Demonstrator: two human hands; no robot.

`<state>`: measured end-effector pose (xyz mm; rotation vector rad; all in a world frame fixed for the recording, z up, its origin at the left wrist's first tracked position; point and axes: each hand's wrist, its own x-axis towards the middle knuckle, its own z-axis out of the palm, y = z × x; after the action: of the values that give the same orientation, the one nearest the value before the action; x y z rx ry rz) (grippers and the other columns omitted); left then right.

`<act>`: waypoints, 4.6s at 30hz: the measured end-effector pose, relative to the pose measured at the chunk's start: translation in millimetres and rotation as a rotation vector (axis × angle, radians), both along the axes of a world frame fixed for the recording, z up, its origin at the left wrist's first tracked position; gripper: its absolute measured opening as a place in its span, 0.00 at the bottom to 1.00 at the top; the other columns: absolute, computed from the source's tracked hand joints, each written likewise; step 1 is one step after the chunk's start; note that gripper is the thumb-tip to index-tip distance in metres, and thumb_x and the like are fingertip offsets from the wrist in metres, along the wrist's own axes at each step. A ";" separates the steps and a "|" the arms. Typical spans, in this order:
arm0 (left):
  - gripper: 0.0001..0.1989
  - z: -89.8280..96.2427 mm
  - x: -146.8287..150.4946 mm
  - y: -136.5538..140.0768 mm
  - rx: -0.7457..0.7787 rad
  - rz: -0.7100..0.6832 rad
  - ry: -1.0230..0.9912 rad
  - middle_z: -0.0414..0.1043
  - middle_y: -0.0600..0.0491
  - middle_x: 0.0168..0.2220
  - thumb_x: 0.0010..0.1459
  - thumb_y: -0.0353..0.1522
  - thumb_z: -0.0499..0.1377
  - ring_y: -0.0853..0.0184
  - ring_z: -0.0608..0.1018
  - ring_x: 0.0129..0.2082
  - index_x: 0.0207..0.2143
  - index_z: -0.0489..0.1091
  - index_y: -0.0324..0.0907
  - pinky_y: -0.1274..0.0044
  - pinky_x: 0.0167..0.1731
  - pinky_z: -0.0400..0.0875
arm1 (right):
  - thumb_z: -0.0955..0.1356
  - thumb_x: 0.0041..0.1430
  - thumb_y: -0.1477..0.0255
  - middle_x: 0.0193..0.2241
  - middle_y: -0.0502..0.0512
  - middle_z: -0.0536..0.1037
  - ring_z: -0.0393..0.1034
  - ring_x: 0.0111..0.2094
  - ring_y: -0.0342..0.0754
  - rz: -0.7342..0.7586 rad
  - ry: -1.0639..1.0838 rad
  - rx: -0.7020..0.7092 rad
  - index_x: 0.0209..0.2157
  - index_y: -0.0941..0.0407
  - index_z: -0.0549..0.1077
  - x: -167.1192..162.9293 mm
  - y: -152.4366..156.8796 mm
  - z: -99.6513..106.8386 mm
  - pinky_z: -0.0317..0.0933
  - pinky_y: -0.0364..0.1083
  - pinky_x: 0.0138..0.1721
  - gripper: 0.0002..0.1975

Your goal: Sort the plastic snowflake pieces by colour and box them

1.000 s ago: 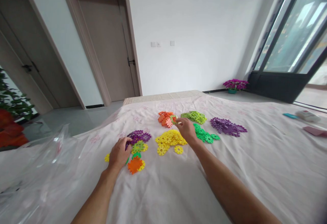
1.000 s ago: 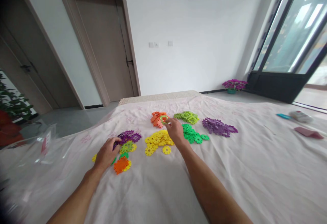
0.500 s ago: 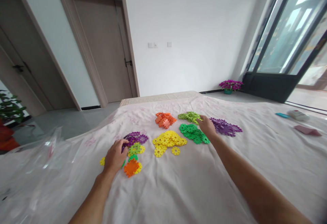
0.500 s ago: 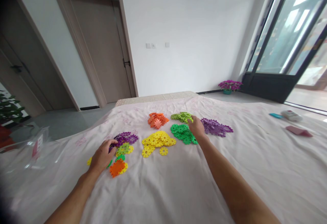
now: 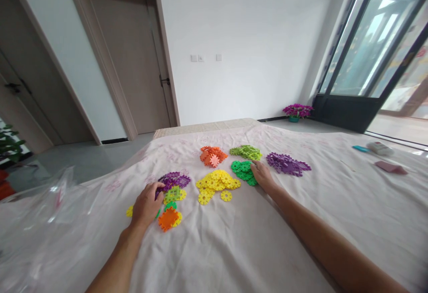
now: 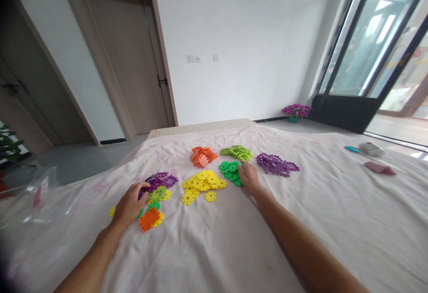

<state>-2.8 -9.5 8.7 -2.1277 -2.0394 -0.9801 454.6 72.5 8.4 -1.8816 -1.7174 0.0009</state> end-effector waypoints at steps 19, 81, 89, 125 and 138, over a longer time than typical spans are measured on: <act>0.13 0.6 0.5 -0.7 -0.005 -0.013 -0.010 0.73 0.51 0.47 0.58 0.31 0.51 0.62 0.76 0.48 0.45 0.69 0.45 0.69 0.50 0.70 | 0.62 0.66 0.68 0.59 0.53 0.70 0.48 0.66 0.56 0.267 -0.436 0.102 0.54 0.49 0.73 -39.3 -27.9 13.4 0.33 0.59 0.67 0.18; 0.56 -5.7 182.0 27.4 -0.069 -0.432 -0.090 0.58 0.38 0.63 0.34 0.47 0.73 0.45 0.63 0.63 0.65 0.56 0.44 0.55 0.60 0.58 | 0.49 0.72 0.63 0.57 0.62 0.72 0.65 0.58 0.51 0.683 0.094 0.078 0.59 0.56 0.67 -97.6 -35.3 3.4 0.59 0.53 0.60 0.26; 0.55 -6.9 182.7 32.6 -0.038 -0.518 -0.188 0.58 0.41 0.64 0.36 0.47 0.73 0.49 0.62 0.64 0.65 0.55 0.46 0.57 0.62 0.57 | 0.51 0.72 0.62 0.56 0.59 0.73 0.64 0.58 0.52 0.523 0.104 0.160 0.59 0.55 0.68 -87.5 -41.5 13.9 0.56 0.53 0.61 0.25; 0.27 -12.3 -20.0 -3.0 -0.121 0.102 0.114 0.71 0.44 0.57 0.66 0.44 0.46 0.60 0.70 0.59 0.59 0.64 0.39 0.69 0.59 0.61 | 0.60 0.69 0.68 0.54 0.57 0.74 0.59 0.58 0.55 0.240 -0.300 0.240 0.52 0.54 0.74 -44.4 -26.3 7.3 0.50 0.52 0.59 0.16; 0.25 6.3 -6.9 -15.3 -0.078 0.375 -0.389 0.72 0.43 0.54 0.66 0.40 0.42 0.56 0.72 0.55 0.53 0.70 0.41 0.68 0.54 0.66 | 0.60 0.69 0.72 0.51 0.57 0.76 0.63 0.53 0.52 0.390 -0.277 0.297 0.51 0.53 0.75 -59.3 -36.2 23.4 0.51 0.51 0.56 0.16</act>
<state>-9.7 -24.8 15.1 -1.5804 -2.5607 -1.3437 395.3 36.4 31.8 -1.3603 -2.1149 -0.3577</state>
